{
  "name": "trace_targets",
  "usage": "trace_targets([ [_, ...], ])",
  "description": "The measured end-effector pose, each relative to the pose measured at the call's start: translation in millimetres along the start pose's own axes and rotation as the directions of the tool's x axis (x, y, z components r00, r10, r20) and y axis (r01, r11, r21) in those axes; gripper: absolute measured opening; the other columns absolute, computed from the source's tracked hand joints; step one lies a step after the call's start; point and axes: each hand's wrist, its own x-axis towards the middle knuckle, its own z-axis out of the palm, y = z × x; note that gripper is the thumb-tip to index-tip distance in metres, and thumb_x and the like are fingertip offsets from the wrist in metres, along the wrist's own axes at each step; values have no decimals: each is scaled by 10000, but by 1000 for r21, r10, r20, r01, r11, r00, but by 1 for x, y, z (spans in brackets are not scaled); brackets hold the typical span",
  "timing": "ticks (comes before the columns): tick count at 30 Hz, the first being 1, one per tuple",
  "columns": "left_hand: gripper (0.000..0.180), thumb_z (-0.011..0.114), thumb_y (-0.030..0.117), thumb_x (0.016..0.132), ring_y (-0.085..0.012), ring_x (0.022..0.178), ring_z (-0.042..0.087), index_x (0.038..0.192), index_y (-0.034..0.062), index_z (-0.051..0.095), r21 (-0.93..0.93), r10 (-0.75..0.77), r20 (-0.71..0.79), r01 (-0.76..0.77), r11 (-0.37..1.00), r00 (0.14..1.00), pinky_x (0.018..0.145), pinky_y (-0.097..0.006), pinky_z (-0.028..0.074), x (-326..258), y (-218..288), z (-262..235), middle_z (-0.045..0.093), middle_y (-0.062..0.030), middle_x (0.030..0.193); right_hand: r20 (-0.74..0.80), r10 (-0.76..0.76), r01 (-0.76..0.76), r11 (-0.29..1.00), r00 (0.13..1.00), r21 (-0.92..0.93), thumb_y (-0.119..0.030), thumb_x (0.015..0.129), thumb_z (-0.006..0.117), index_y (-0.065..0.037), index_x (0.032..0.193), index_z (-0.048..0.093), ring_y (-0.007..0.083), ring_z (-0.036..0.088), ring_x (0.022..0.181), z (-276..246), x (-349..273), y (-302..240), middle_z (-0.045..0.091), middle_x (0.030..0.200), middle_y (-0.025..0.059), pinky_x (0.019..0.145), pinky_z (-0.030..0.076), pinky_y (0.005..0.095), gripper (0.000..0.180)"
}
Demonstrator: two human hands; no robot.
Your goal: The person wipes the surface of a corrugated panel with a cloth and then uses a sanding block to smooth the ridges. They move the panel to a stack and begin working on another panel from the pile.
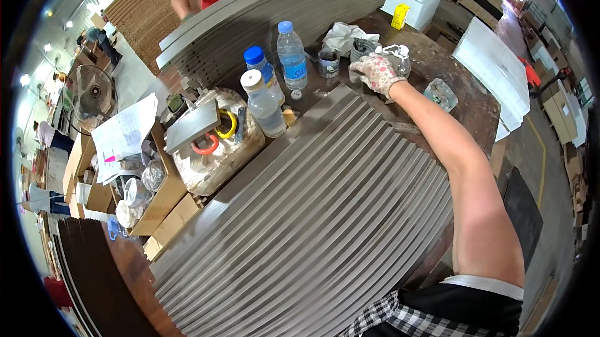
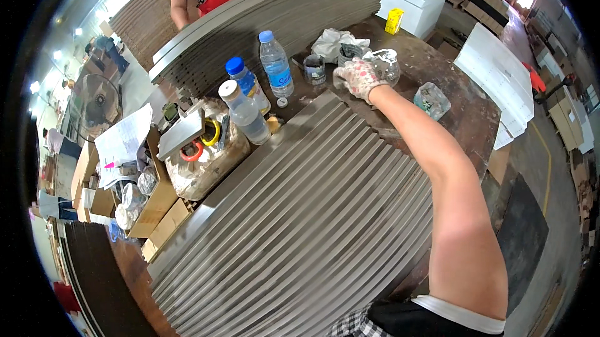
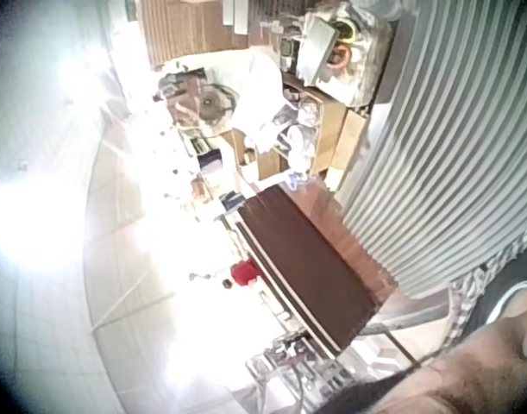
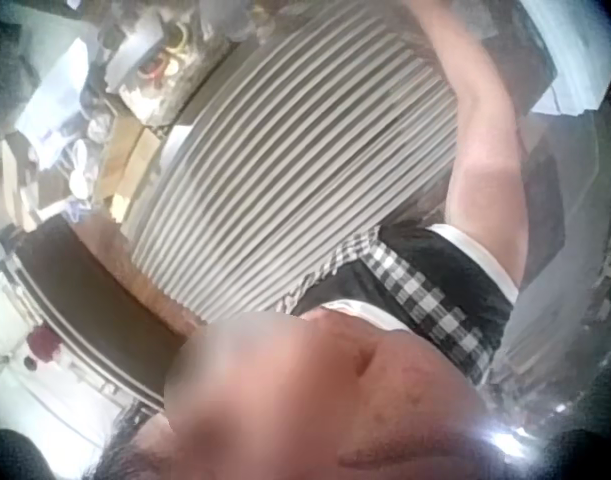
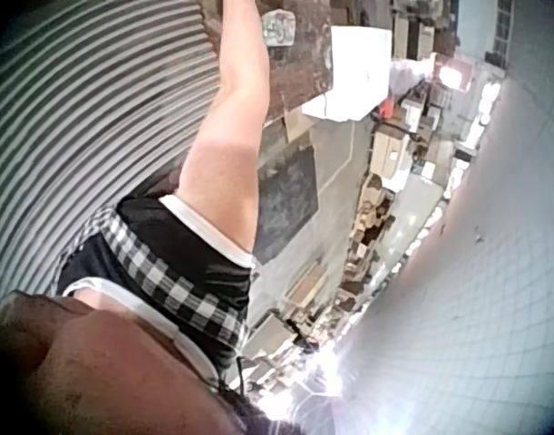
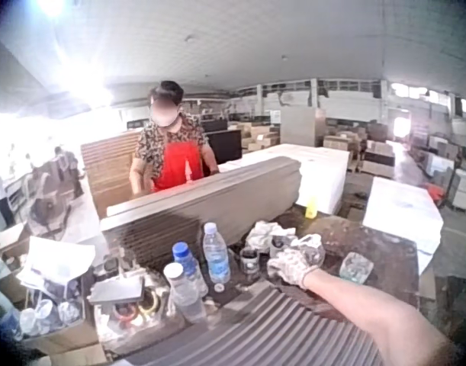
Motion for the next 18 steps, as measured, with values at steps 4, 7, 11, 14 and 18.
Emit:
trace_targets([
  [4,559,348,438,1007,-296,1162,536,1333,-3,450,-95,-61,18,63,993,998,997,-453,423,-42,-13,-4,530,-191,1315,-162,-219,262,905,962,336,-285,800,633,-181,1090,644,284,553,1121,-14,-12,-63,640,1145,70,927,469,423,308],
  [7,558,348,438,1007,-296,1162,535,1335,-2,449,-181,-94,50,101,978,994,996,-454,422,-77,-18,-11,529,-190,1316,-212,-325,380,865,922,327,-264,808,628,-183,1051,658,306,604,1036,10,-8,-68,667,1083,70,942,460,408,258],
  [11,558,349,438,1006,-296,1163,535,1337,0,447,-275,-173,103,195,941,979,996,-455,422,-134,-29,-23,529,-188,1317,-35,34,-31,996,999,83,-199,802,630,-173,1045,659,292,596,1064,-1,-3,-16,666,1095,86,920,470,418,246],
  [14,558,349,438,1006,-297,1163,535,1339,1,445,-323,-226,139,260,910,964,995,-456,422,-167,-37,-27,528,-187,1318,-233,41,12,975,972,220,-238,785,668,-196,1107,662,296,593,1063,7,-15,-5,662,1116,85,927,467,408,325],
  [18,557,350,438,1006,-297,1164,534,1341,3,443,-350,-277,175,322,880,945,995,-457,422,-202,-45,-32,528,-185,1319,-248,-350,425,803,903,417,-285,769,691,-197,1157,650,288,578,1072,-1,-39,-71,657,1127,84,979,430,410,400],
])
